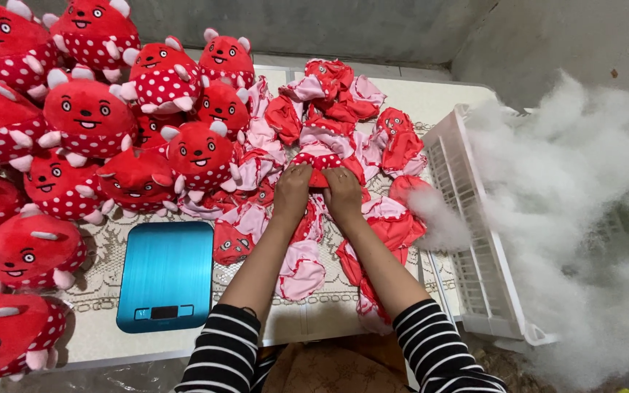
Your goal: Stuffing plush toy skins with fiberfill stuffing on a work table
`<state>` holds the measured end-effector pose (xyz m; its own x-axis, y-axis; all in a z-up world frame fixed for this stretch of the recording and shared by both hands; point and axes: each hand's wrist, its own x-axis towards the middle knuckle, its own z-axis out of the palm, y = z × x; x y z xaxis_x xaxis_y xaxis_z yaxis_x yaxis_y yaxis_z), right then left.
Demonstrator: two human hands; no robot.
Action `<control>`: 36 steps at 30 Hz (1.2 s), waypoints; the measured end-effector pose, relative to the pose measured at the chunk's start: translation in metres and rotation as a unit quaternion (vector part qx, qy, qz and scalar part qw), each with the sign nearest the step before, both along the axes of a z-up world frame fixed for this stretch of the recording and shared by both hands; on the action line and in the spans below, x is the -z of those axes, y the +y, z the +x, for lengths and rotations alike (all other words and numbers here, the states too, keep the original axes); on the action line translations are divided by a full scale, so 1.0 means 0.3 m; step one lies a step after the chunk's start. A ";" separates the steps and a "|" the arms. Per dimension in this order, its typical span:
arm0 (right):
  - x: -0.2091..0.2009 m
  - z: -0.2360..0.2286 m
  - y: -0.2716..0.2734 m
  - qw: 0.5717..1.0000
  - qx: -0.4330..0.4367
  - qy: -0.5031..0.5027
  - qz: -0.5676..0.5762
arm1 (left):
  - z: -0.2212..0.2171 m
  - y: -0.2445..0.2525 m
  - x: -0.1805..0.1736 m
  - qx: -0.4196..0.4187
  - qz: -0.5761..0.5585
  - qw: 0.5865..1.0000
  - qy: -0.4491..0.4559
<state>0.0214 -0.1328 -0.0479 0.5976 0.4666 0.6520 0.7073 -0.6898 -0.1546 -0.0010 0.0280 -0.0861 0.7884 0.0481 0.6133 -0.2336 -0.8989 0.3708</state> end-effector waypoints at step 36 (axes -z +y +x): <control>0.001 0.000 0.003 0.999 0.012 -0.045 0.020 | -0.052 -0.001 -0.062 -0.045 0.010 0.996 -0.072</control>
